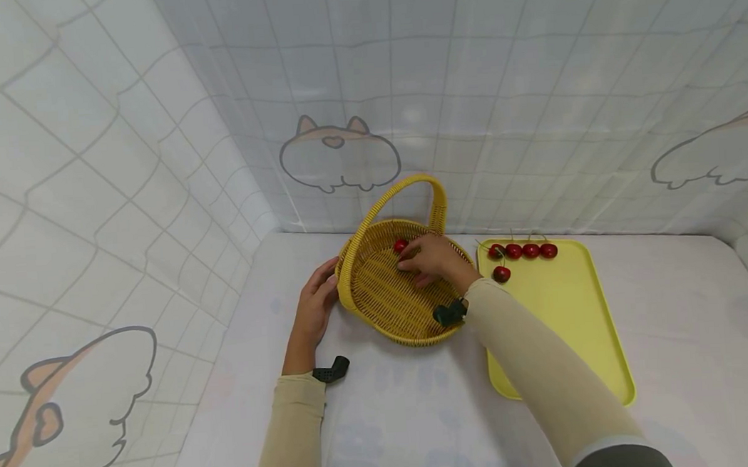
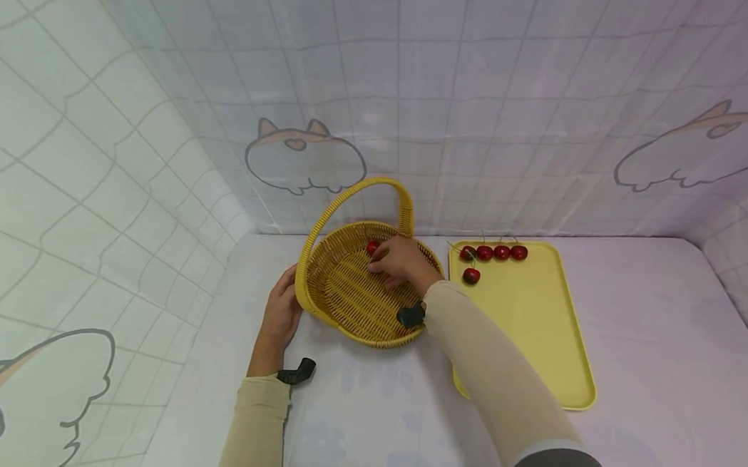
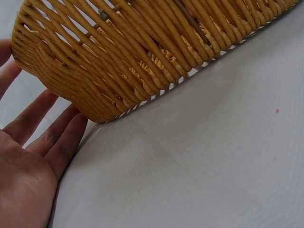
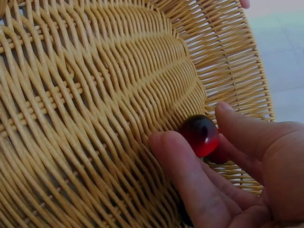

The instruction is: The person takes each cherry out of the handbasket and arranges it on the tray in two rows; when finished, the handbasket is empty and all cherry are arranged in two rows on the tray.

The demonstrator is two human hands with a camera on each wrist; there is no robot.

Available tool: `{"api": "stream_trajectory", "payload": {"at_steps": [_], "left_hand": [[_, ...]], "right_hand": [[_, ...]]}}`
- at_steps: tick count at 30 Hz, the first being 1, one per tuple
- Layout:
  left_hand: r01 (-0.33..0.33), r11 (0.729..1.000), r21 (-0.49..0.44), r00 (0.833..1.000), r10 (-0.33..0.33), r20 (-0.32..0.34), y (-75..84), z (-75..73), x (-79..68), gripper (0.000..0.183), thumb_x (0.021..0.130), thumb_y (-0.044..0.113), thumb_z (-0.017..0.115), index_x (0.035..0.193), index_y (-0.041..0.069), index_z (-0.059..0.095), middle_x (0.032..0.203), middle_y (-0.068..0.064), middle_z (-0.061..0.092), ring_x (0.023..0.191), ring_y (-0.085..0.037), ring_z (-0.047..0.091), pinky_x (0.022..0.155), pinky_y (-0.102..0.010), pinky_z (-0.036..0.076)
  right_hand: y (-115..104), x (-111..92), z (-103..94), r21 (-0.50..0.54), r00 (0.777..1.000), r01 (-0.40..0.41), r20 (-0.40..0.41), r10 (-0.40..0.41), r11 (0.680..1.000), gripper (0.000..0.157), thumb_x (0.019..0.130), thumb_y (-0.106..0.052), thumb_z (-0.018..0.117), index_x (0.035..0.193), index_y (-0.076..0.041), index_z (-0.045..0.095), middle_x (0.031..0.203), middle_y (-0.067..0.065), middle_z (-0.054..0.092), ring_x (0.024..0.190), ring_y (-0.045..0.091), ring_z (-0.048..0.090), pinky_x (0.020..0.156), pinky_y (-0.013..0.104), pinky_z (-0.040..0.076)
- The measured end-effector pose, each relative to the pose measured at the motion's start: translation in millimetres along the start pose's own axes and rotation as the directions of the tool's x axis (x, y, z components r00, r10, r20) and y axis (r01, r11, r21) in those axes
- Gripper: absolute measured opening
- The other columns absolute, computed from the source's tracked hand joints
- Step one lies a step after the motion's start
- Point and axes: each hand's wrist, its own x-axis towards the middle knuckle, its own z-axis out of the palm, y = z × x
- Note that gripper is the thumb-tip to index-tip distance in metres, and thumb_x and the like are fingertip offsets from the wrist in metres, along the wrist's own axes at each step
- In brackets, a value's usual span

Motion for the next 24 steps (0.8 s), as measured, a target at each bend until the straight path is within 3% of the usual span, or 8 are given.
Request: {"api": "stream_trajectory", "payload": {"at_steps": [5,13,24], "left_hand": [[0.003,1.000,0.004,1.000,-0.003,0.001,-0.7,-0.4,-0.3,0.048,0.103,0.033,0.060,0.148,0.016,0.054,0.152,-0.008,0.049,0.131,-0.017,0.056,0.104,-0.024,0.048],[0.002,1.000,-0.002,1.000,-0.002,0.008,0.1,0.7,-0.5,0.048,0.103,0.032,0.060,0.148,0.016,0.053,0.152,-0.008,0.049,0.131,-0.018,0.055,0.103,-0.024,0.049],[0.009,1.000,0.003,1.000,-0.009,0.006,2.5,0.8,-1.1,0.046,0.105,0.028,0.056,0.149,0.014,0.052,0.151,-0.007,0.049,0.132,-0.016,0.055,0.105,-0.023,0.048]], "right_hand": [[3.9,4.0,1.8,-0.101,1.000,0.010,0.011,-0.008,0.995,0.033,0.095,-0.026,0.074,0.126,-0.015,0.073,0.117,0.015,0.066,0.071,0.018,0.075,0.065,0.032,0.062],[8.1,4.9,2.6,-0.069,0.999,-0.009,0.032,0.011,0.998,0.029,0.093,-0.020,0.076,0.122,-0.015,0.074,0.090,0.014,0.075,0.065,0.019,0.075,0.063,0.034,0.062],[6.2,-4.0,0.7,-0.099,0.998,0.041,0.061,-0.035,0.994,0.031,0.096,-0.021,0.073,0.127,-0.016,0.073,0.113,0.014,0.067,0.076,0.022,0.077,0.069,0.035,0.062]]}}
